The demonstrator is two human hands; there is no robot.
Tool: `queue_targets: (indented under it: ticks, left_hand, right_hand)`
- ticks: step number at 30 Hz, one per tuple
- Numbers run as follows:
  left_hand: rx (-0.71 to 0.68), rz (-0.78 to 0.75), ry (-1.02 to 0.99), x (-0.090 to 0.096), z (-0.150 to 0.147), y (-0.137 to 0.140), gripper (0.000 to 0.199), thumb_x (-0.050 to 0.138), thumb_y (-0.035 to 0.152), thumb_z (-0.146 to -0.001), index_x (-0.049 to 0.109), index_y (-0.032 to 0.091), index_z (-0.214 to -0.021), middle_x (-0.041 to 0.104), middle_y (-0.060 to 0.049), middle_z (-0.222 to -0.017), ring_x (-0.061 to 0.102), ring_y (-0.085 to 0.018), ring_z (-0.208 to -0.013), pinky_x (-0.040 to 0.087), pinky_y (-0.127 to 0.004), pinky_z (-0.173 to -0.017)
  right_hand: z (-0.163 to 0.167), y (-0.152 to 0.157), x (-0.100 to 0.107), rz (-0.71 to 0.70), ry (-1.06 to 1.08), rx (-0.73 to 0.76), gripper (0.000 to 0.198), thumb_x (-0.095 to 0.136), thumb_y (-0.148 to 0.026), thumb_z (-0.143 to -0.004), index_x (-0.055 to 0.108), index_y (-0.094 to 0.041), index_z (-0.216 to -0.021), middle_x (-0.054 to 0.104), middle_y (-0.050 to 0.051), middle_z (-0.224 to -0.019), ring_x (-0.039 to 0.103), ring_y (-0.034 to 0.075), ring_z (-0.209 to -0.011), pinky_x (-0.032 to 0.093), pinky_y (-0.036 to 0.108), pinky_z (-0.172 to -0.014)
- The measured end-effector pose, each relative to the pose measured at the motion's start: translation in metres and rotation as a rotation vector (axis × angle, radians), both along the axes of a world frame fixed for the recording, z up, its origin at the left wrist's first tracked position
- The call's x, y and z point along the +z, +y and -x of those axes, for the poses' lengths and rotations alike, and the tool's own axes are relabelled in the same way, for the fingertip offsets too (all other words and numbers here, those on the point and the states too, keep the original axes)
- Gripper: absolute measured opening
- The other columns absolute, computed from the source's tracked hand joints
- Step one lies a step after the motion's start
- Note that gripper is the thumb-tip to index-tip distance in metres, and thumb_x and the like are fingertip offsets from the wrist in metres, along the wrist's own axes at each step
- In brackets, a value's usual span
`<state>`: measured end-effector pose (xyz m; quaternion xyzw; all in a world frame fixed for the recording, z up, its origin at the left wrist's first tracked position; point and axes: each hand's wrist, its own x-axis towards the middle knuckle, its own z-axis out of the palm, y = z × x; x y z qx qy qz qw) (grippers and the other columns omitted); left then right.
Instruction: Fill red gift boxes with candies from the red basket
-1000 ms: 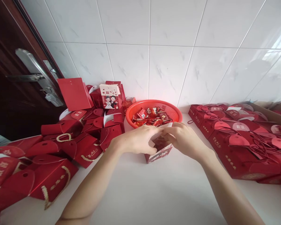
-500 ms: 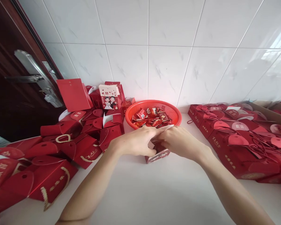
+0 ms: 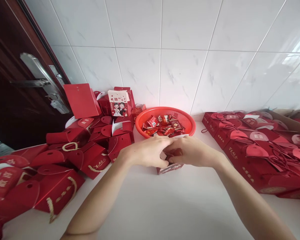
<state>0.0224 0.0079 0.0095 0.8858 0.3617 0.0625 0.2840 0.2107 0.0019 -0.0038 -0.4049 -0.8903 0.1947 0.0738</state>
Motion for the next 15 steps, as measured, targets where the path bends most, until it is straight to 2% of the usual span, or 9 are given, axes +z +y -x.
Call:
queue_targets:
  ticks: [4,7,10,15]
  left_hand:
    - [0.024,0.021,-0.017,0.0,0.0,0.0,0.042,0.067,0.024,-0.074,0.064,0.024,-0.116,0.068,-0.002,-0.1,0.066,-0.021,-0.09,0.046,-0.026,-0.071]
    - [0.088,0.034,-0.025,-0.001,0.001,0.0,0.07,0.067,0.022,-0.072,0.05,0.028,-0.14,0.068,0.0,-0.095,0.066,-0.02,-0.084,0.045,-0.026,-0.068]
    - [0.126,0.038,0.001,0.001,0.0,-0.001,0.09,0.066,0.02,-0.07,0.032,0.029,-0.154,0.067,-0.001,-0.096,0.066,-0.02,-0.08,0.043,-0.025,-0.065]
    - [0.122,0.048,0.079,0.005,-0.001,-0.003,0.092,0.063,0.021,-0.072,0.026,0.027,-0.156,0.065,0.0,-0.088,0.064,-0.02,-0.073,0.038,-0.025,-0.058]
  right_hand:
    - [0.003,0.002,-0.007,-0.07,0.036,-0.054,0.027,0.053,-0.002,-0.08,0.071,-0.021,-0.075,0.07,-0.001,-0.074,0.053,0.01,-0.061,0.029,0.024,-0.055]
    - [0.005,-0.001,-0.011,-0.104,0.16,-0.164,0.032,0.048,-0.001,-0.083,0.073,-0.02,-0.082,0.074,0.002,-0.079,0.06,0.012,-0.063,0.036,0.024,-0.057]
    - [0.002,-0.006,-0.009,-0.055,0.354,-0.225,0.028,0.046,-0.006,-0.088,0.072,-0.018,-0.087,0.074,0.003,-0.079,0.065,0.014,-0.066,0.045,0.024,-0.06]
    - [-0.01,-0.008,-0.002,0.099,0.493,-0.107,0.021,0.048,-0.02,-0.096,0.069,-0.02,-0.098,0.074,0.003,-0.089,0.069,0.016,-0.078,0.054,0.026,-0.068]
